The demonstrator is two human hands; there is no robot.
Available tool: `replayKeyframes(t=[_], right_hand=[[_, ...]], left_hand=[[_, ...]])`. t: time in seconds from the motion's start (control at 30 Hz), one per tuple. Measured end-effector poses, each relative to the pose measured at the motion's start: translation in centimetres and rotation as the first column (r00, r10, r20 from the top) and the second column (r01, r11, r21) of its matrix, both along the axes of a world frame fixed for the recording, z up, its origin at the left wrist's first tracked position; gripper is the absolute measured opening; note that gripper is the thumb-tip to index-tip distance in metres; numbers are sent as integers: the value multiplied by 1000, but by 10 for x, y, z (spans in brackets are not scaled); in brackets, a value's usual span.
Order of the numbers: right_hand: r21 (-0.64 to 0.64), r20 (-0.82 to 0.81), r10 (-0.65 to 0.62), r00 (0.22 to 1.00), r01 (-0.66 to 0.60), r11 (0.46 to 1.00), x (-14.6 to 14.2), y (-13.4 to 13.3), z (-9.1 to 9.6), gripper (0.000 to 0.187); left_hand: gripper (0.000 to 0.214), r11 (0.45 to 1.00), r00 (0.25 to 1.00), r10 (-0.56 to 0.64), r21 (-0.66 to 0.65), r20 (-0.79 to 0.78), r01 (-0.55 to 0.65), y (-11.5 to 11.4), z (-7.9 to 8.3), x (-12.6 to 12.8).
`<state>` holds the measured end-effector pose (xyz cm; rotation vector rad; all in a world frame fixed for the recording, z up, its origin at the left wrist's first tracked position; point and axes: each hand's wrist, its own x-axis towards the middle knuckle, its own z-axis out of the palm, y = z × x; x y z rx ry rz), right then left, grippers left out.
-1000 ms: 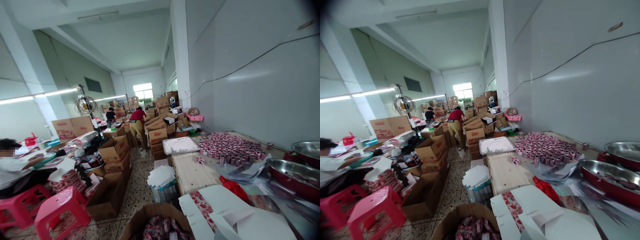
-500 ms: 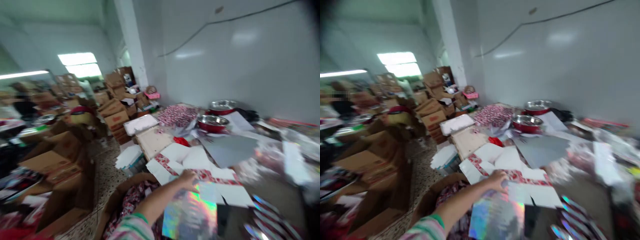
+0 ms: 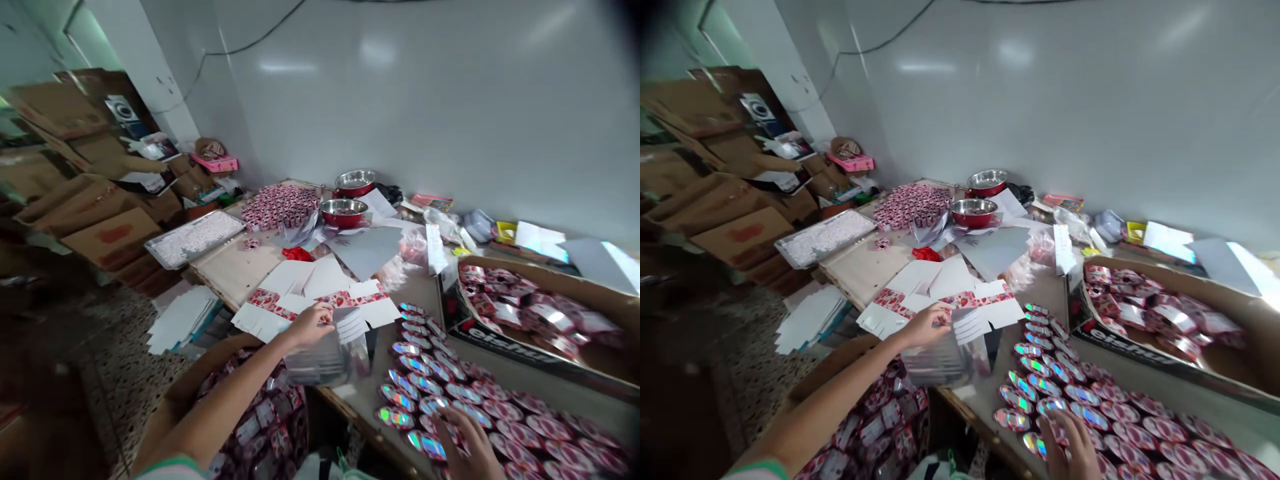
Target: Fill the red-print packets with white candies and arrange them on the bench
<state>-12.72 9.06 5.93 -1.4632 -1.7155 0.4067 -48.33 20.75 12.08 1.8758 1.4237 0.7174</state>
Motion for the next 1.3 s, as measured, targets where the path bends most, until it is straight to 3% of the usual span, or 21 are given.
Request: replayKeyframes(t=[0.2, 0.33, 0.43, 0.6, 0.73, 0.8, 0.97, 1.07, 1.23, 1.3], right_hand=[[47, 93, 144, 985, -149, 988, -45, 30, 65, 24], [90, 144, 103, 984, -117, 989, -57, 48, 95, 39], [112, 174, 61, 983, -82, 990, -56, 56, 113, 55], [152, 232, 128, 964, -166, 974, -63, 63, 138, 61], [78, 150, 259, 954, -272, 959, -76, 65, 141, 58], [20, 58, 323, 945, -325, 946, -81, 64, 139, 58], [25, -107, 420, 901, -420, 907, -88, 65, 136, 65], [56, -165, 420, 893, -416, 907, -93, 68, 137, 69], [-67, -410, 292, 864, -348, 935, -97, 67, 136, 48], [-112, -517, 207, 831, -305, 946, -96, 65, 136, 40]], left_hand=[[19, 998, 990, 68, 4, 122, -69, -26, 58, 16], [22, 992, 939, 100, -107, 329, -68, -44, 90, 17], [23, 976, 862, 148, -214, 485, -48, -55, 100, 16], [26, 943, 737, 217, -332, 640, 12, -71, 98, 19], [27, 911, 601, 261, -398, 755, 105, -79, 97, 23], [26, 897, 578, 271, -420, 770, 139, -81, 98, 23], [28, 914, 619, 221, -381, 754, 138, -85, 103, 25], [33, 915, 644, 234, -389, 728, 107, -86, 107, 29], [35, 900, 682, 367, -427, 633, -88, -82, 113, 27], [34, 911, 736, 386, -355, 556, -209, -75, 115, 21]])
